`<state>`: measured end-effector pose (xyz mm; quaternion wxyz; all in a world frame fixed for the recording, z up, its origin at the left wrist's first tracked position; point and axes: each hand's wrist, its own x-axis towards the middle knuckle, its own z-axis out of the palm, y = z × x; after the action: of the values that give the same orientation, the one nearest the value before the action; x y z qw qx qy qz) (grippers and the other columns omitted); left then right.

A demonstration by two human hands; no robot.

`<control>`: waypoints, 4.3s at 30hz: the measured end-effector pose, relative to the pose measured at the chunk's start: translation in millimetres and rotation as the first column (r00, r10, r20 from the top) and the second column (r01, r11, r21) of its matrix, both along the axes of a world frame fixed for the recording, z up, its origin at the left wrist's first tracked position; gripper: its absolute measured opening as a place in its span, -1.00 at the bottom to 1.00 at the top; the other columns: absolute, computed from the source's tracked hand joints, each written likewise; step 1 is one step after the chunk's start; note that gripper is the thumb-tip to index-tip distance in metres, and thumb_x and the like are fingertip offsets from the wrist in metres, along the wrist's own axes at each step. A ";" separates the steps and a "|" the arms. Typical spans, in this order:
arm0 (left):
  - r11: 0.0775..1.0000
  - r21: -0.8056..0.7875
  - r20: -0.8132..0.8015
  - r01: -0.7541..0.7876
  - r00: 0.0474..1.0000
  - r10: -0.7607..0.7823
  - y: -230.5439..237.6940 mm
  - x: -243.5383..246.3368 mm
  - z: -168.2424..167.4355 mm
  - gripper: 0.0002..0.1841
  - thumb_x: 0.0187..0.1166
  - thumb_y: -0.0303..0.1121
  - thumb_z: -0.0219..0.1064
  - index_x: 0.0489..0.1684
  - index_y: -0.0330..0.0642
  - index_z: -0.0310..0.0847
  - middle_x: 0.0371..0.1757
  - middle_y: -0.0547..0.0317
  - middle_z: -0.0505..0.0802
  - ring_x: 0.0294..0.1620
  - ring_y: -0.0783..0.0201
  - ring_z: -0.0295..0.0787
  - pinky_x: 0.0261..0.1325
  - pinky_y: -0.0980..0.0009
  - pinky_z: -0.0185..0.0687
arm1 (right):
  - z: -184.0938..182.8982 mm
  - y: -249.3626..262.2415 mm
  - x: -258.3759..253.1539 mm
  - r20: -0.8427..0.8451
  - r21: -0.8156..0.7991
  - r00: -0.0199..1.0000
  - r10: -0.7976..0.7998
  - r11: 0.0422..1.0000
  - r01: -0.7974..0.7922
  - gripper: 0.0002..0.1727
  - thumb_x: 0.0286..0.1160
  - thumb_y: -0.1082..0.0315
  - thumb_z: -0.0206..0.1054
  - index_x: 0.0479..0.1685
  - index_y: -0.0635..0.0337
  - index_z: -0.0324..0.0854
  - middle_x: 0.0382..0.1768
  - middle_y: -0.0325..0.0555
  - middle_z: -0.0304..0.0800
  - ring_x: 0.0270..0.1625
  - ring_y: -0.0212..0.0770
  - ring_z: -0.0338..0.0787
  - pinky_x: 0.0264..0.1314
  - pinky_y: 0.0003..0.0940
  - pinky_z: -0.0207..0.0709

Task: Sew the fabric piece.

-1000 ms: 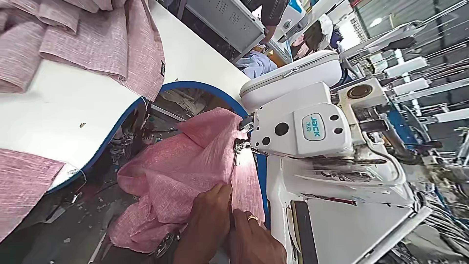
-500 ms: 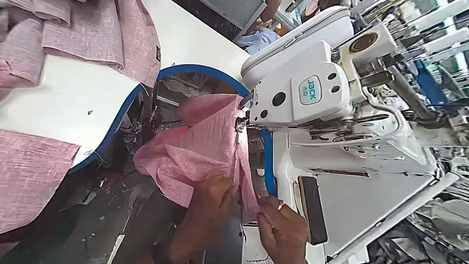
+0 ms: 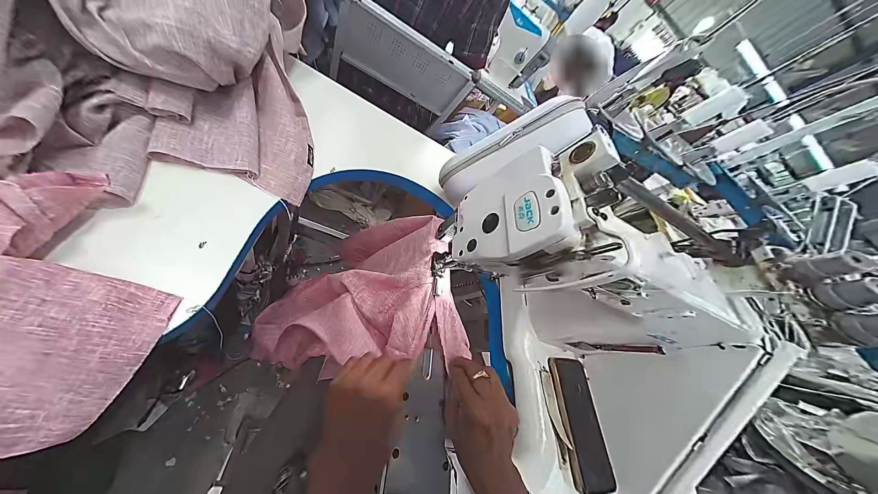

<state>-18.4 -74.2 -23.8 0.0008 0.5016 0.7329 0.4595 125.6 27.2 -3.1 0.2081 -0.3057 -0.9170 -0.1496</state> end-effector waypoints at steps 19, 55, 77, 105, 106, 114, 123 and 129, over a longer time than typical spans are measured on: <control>0.945 0.232 0.144 0.232 0.952 -0.269 -9.9 27.2 -7.5 -0.71 0.65 -0.36 0.16 -0.30 -0.27 0.83 -0.74 0.18 0.67 -0.75 0.36 0.54 -0.63 0.47 0.35 | 13.1 -0.6 62.5 0.129 -0.724 0.964 -0.234 0.642 0.253 -0.74 0.51 0.51 0.22 0.00 0.46 0.76 -0.33 0.23 0.85 -0.25 0.18 0.88 -0.18 0.18 0.66; 0.933 0.093 0.348 0.347 0.867 -0.357 16.5 3.0 -3.9 -0.68 0.65 -0.39 0.13 0.07 -0.34 0.81 -0.75 0.13 0.61 -0.77 0.19 0.53 -0.64 0.25 0.44 | 31.1 -22.1 6.2 -0.128 -0.204 0.969 0.211 0.951 -0.234 -0.72 0.37 0.47 0.17 -0.67 0.12 0.66 -0.38 -0.09 0.83 -0.23 -0.24 0.79 -0.14 -0.56 0.60; 0.957 0.071 0.317 0.280 0.904 -0.288 23.6 6.0 -10.1 -0.74 0.57 -0.41 0.14 -0.18 -0.26 0.80 -0.77 0.13 0.61 -0.75 0.12 0.63 -0.65 0.17 0.51 | 54.6 -23.4 0.7 -0.003 -0.487 0.982 0.189 0.858 -0.166 -0.63 0.64 0.20 0.20 -0.43 0.14 0.83 -0.40 -0.15 0.90 -0.01 -0.15 0.88 0.51 -0.07 0.39; 0.939 0.337 0.172 0.066 0.976 -0.130 62.9 5.6 -19.1 -0.76 0.40 -0.49 0.29 -0.72 -0.23 0.62 -0.65 0.15 0.60 -0.52 0.24 0.58 -0.41 0.46 0.46 | -5.1 -7.8 -28.2 -0.446 -0.195 0.887 0.121 0.954 -0.228 -0.82 0.53 0.45 0.19 -0.37 0.26 0.67 0.00 0.05 0.93 0.23 -0.31 0.86 0.34 -0.57 0.61; 0.942 0.331 0.154 0.053 0.982 -0.110 69.6 2.7 -18.8 -0.76 0.41 -0.47 0.30 -0.72 -0.22 0.63 -0.63 0.13 0.61 -0.50 0.21 0.60 -0.40 0.43 0.48 | -4.1 -3.3 -31.8 -0.432 -0.191 0.896 0.104 0.960 -0.204 -0.80 0.51 0.46 0.17 -0.38 0.26 0.69 0.01 0.07 0.93 0.21 -0.28 0.87 0.32 -0.56 0.61; 0.975 0.221 0.137 0.019 0.989 -0.051 83.4 -2.5 -17.1 -0.78 0.56 -0.50 0.21 -0.29 -0.24 0.84 0.01 -0.03 0.89 0.06 0.07 0.84 0.13 0.35 0.72 | -1.8 11.7 -42.6 -0.243 -0.272 0.966 0.088 0.950 -0.155 -0.61 0.48 0.44 0.05 0.07 0.38 0.75 0.31 0.27 0.78 0.50 0.16 0.69 0.56 -0.12 0.49; 0.896 0.328 0.935 0.300 0.035 -0.354 168.0 -91.8 -25.2 -0.41 0.92 0.03 -0.28 0.33 -0.28 0.51 -0.03 0.06 0.76 -0.07 0.32 0.71 0.06 0.35 0.65 | -13.5 0.5 -48.9 -0.191 -0.214 0.974 0.119 0.964 -0.160 -0.61 0.45 0.35 0.05 -0.16 0.34 0.82 0.25 0.28 0.81 0.36 0.25 0.77 0.39 -0.04 0.59; 0.945 0.182 0.963 0.273 0.143 -0.227 264.1 -121.0 -9.1 -0.78 0.56 -0.47 0.40 0.05 -0.37 0.61 -0.17 0.03 0.76 -0.24 0.32 0.66 -0.11 0.33 0.62 | -15.2 3.2 -50.5 -0.207 -0.212 0.972 0.109 0.965 -0.153 -0.65 0.40 0.34 0.10 -0.41 0.25 0.84 0.24 0.17 0.85 0.35 0.19 0.79 0.37 -0.09 0.61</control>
<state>-139.3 190.0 -32.9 0.5500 0.2092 0.4789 0.6515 75.1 30.5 -18.4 0.2695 -0.2790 -0.9217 0.0005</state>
